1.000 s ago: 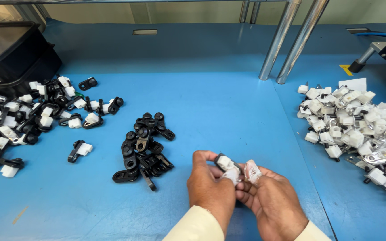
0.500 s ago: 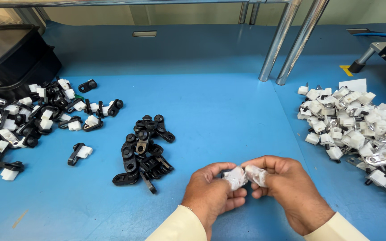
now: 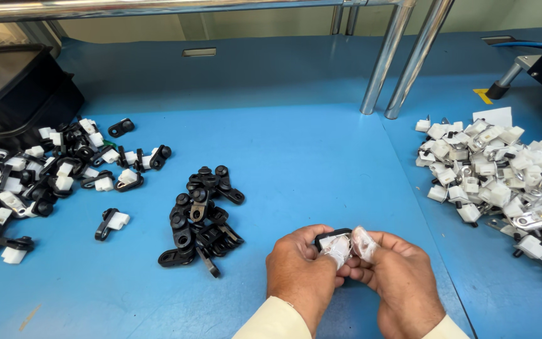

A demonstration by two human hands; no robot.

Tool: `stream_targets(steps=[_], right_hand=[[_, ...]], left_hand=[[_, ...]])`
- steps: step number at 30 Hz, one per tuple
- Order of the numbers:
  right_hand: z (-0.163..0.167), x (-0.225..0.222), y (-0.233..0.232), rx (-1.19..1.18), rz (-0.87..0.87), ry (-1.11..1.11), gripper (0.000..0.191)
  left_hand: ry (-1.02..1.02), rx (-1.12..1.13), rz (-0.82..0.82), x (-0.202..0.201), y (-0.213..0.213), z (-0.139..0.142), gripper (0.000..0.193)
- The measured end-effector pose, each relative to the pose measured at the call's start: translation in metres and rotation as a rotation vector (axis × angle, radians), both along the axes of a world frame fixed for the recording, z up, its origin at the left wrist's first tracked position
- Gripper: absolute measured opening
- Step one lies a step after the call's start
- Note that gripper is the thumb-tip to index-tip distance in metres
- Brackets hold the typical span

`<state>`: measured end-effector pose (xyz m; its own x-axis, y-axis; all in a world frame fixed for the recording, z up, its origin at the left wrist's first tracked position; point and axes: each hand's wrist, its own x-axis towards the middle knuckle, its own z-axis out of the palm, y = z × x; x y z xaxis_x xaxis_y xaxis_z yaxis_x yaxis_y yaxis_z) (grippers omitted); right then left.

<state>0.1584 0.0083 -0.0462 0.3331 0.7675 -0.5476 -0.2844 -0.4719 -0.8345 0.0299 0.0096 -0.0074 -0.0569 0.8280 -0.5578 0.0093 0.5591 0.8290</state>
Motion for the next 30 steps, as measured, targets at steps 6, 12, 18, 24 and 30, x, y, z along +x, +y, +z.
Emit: stream_targets(steps=[6, 12, 18, 24, 30], right_hand=[[0.011, 0.003, -0.005, -0.09, 0.034, 0.11, 0.033], [0.004, 0.006, -0.003, -0.005, 0.108, -0.038, 0.02], [-0.002, 0.006, 0.0, 0.01, 0.041, 0.017, 0.026], [-0.007, 0.013, -0.001, 0.018, 0.059, 0.025, 0.017], [-0.012, 0.005, -0.003, 0.019, -0.049, 0.07, 0.025]], left_hand=[[-0.206, -0.17, 0.064, -0.005, 0.001, 0.003, 0.029], [-0.289, -0.188, -0.037, -0.005, -0.001, 0.001, 0.03], [-0.296, -0.238, -0.049, -0.007, 0.001, 0.001, 0.038], [-0.288, -0.209, -0.079, -0.004, 0.002, -0.004, 0.04], [-0.153, -0.096, -0.009, 0.003, -0.003, -0.005, 0.025]])
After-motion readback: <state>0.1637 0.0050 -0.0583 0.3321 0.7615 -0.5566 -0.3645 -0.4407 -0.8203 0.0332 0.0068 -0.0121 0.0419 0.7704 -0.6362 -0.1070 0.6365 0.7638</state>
